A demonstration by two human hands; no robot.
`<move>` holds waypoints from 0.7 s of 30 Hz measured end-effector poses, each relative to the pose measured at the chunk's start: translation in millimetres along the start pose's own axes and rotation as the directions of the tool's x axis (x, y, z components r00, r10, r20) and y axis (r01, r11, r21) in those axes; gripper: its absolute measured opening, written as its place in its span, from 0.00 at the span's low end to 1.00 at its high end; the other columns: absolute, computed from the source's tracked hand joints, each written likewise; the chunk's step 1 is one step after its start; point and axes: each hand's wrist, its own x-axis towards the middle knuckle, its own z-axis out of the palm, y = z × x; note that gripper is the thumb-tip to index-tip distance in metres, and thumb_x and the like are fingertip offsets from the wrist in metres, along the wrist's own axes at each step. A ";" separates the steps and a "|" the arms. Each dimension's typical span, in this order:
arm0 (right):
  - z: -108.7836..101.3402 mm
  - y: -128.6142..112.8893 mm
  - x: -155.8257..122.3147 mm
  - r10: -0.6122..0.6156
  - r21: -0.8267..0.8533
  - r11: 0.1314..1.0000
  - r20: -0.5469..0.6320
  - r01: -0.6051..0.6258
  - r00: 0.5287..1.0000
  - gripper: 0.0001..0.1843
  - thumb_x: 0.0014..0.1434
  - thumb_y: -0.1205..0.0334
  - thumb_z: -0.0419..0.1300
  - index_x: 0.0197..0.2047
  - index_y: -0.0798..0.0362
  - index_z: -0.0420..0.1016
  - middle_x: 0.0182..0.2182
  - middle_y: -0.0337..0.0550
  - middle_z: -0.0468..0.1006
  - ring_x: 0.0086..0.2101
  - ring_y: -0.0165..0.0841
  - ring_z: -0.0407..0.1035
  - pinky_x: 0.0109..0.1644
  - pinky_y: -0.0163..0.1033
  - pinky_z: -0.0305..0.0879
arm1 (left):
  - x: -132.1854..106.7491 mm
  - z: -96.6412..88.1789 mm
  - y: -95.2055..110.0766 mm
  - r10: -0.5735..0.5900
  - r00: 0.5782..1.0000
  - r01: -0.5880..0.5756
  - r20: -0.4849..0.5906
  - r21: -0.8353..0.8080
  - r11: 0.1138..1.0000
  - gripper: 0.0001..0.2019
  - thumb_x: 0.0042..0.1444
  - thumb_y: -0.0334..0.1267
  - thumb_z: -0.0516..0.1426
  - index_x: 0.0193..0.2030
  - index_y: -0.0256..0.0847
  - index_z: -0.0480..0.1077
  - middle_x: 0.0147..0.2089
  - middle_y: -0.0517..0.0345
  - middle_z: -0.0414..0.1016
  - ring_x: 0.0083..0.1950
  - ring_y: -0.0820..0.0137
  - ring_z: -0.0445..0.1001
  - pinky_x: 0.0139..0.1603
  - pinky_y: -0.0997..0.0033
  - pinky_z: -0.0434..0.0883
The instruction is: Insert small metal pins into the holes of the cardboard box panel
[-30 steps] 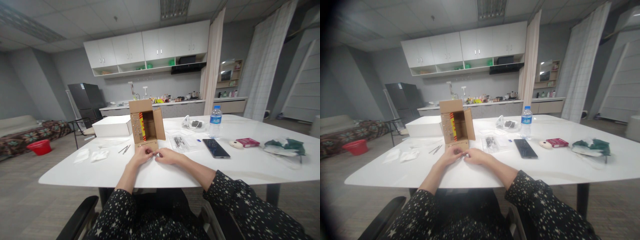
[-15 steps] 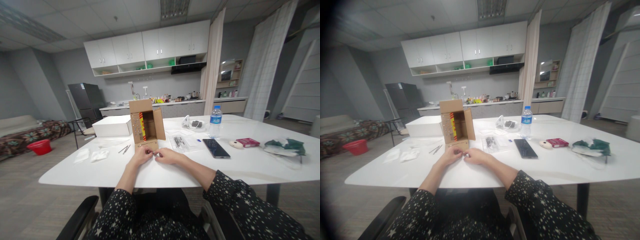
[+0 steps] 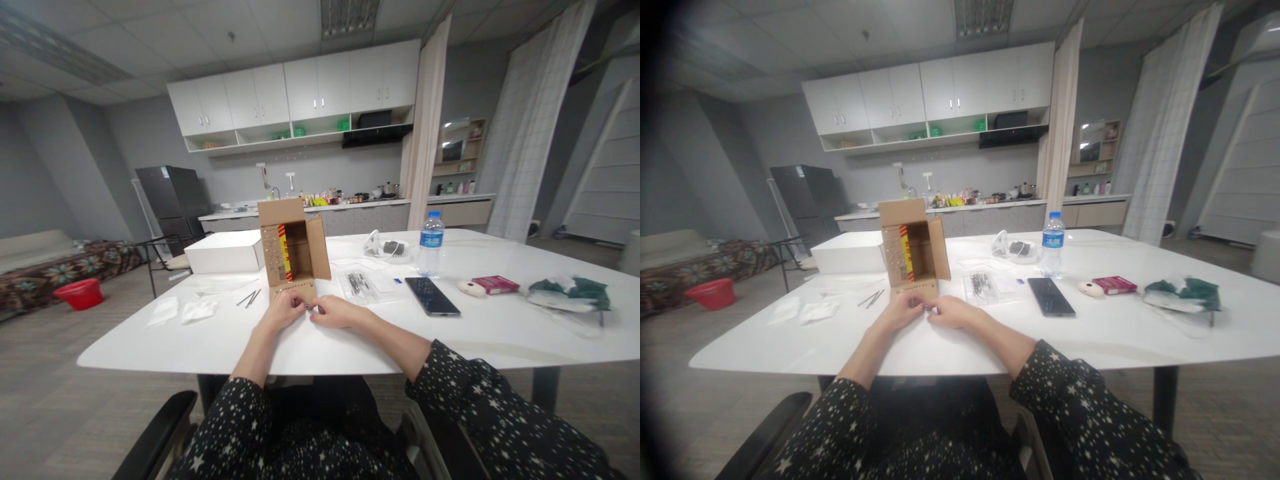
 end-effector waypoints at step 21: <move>-1.2 -0.5 -0.1 0.009 -0.014 1.000 0.013 -0.009 1.000 0.19 0.56 0.60 0.57 0.50 0.55 0.77 0.30 0.43 0.77 0.30 0.32 0.67 0.34 0.33 0.57 | 0.5 -11.0 2.3 -0.202 0.916 0.142 -0.347 -0.191 0.971 0.10 0.53 0.39 0.52 0.37 0.39 0.72 0.33 0.57 0.75 0.33 0.70 0.70 0.37 0.69 0.68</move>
